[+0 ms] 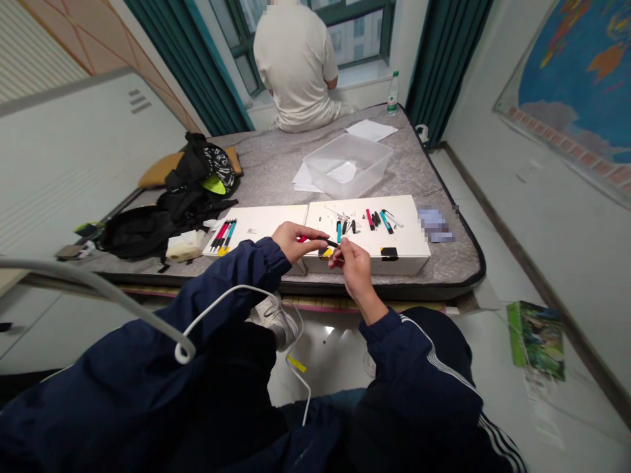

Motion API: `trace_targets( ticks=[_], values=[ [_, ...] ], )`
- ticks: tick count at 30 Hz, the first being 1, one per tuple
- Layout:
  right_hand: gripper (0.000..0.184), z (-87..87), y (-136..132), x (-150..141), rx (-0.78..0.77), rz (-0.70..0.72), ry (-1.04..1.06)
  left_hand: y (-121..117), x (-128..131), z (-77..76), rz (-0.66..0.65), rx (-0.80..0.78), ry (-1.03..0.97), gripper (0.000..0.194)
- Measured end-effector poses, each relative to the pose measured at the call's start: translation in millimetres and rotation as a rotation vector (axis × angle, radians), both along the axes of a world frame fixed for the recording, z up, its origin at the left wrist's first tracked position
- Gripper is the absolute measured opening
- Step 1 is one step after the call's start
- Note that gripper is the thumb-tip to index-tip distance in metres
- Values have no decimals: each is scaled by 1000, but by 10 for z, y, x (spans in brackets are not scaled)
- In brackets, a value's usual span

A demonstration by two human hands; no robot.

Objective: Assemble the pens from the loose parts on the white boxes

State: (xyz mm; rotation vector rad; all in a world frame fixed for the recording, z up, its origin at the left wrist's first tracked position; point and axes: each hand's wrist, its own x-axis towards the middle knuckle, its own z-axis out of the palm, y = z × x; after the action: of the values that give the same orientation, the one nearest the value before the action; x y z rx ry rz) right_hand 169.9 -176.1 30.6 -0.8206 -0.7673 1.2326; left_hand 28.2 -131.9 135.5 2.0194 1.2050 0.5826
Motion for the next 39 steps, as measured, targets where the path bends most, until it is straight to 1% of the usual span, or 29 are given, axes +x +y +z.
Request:
trace_targets(
  ticks=[3, 6, 11, 17, 21, 27, 30, 34, 39],
  values=[
    [41, -14, 11, 10, -13, 29, 0, 29, -13, -35, 27, 25, 16, 41],
    [38, -29, 21, 21, 8, 51, 3, 60, -28, -62, 38, 13, 35, 42],
    [32, -33, 23, 26, 61, 27, -6, 79, -45, -76, 67, -22, 15, 46],
    [31, -30, 13, 27, 26, -2, -9, 75, -52, -75, 52, -15, 35, 44],
    [29, -24, 9, 31, 22, -27, 1, 80, -45, -97, 49, -33, 13, 46],
    [30, -20, 12, 34, 37, -57, -11, 94, -45, -154, 108, -113, -60, 44],
    [29, -12, 14, 26, 46, -73, -35, 115, -67, -193, 94, -146, -113, 45],
    [27, 3, 14, 26, 81, -95, -98, 123, -76, -197, 46, -121, -140, 46],
    [29, 6, -11, 21, 99, -59, -115, 65, -41, -113, -2, -9, -31, 41]
  ],
)
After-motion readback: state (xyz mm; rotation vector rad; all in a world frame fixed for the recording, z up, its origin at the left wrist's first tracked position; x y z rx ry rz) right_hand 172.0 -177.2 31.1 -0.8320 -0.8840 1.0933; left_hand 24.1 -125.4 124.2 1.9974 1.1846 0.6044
